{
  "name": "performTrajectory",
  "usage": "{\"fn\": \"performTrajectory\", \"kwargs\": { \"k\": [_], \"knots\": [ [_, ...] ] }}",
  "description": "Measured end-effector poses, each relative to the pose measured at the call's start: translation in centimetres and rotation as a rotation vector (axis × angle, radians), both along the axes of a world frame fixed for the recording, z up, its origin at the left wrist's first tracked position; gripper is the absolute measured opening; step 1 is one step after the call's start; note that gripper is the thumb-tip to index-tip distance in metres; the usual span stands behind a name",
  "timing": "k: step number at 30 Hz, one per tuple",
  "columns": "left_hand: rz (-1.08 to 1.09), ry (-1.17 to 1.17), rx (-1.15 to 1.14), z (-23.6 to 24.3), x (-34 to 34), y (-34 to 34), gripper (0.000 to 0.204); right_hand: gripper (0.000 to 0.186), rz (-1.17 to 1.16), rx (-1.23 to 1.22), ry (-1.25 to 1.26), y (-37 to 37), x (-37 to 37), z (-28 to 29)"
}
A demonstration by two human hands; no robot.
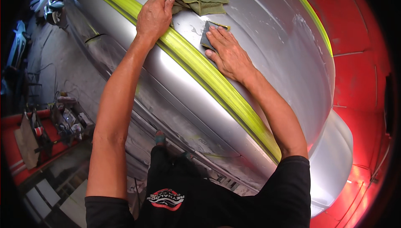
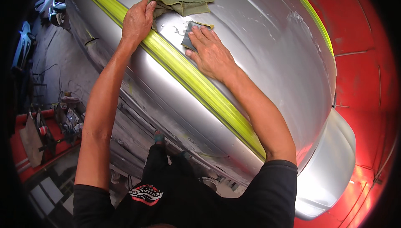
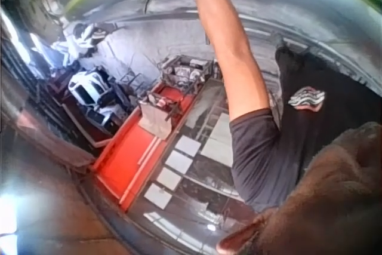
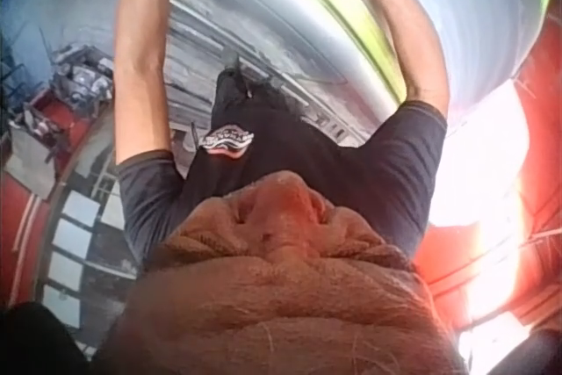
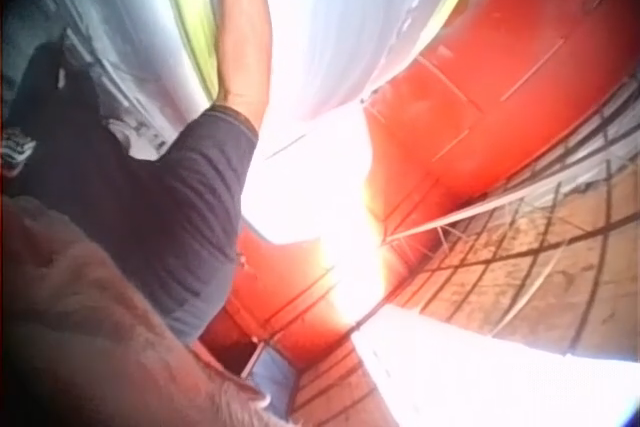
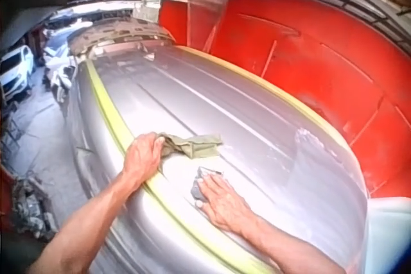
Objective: Sanding the roof of a vehicle in preparation for body work or painting.
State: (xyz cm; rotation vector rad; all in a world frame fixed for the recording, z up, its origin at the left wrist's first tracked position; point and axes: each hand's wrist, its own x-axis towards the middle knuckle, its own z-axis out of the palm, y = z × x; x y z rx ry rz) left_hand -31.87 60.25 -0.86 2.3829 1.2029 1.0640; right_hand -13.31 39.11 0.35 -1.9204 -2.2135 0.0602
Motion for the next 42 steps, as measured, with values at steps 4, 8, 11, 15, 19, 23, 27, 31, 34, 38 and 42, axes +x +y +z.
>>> {"fn": "performTrajectory", "kwargs": {
  "k": [4, 8, 11, 15, 19, 23, 27, 31, 34, 38, 42],
  "knots": [
    [-0.032, -0.035, 0.048, -0.4, 0.1, 0.2, 0.044, 0.062, -0.037, -0.147, -0.02, -9.3, 2.9, 1.3],
    [0.004, -0.029, 0.017, -0.5, 0.3, 0.5, 0.044, 0.065, -0.079, -0.185, -0.028, -10.7, 4.2, 0.1],
    [0.01, 0.019, -0.023, -0.2, 0.2, 0.3, 0.041, 0.062, 0.026, 0.002, -0.073, -3.3, 2.9, -1.9],
    [-0.013, 0.006, -0.014, 0.1, 0.1, -0.2, 0.042, 0.056, 0.059, 0.122, -0.062, -1.9, 2.1, -1.8],
    [0.006, 0.024, -0.032, -0.1, 0.2, 0.0, 0.042, 0.059, -0.072, -0.117, -0.041, -11.8, 3.5, 0.8],
    [0.01, 0.014, 0.002, -0.1, 0.3, 0.4, 0.042, 0.063, -0.087, -0.057, -0.019, -8.9, 2.6, 0.2],
    [-0.006, 0.006, 0.01, -0.1, 0.2, 0.0, 0.042, 0.059, -0.028, 0.022, -0.01, -0.9, 1.3, -2.3],
    [0.012, 0.024, -0.025, -0.1, 0.2, 0.1, 0.042, 0.054, -0.055, -0.017, -0.026, -8.0, 3.5, -0.2],
    [0.008, 0.018, -0.046, -0.3, 0.3, 0.3, 0.042, 0.054, -0.169, -0.194, -0.053, -13.3, 4.5, 1.7],
    [0.005, 0.006, -0.004, -0.2, 0.2, 0.3, 0.042, 0.052, -0.015, -0.027, -0.087, -6.7, 3.8, 0.2],
    [-0.005, -0.005, -0.02, 0.0, 0.1, 0.0, 0.042, 0.053, 0.038, 0.039, -0.046, -3.8, 3.8, -1.6]
  ]
}}
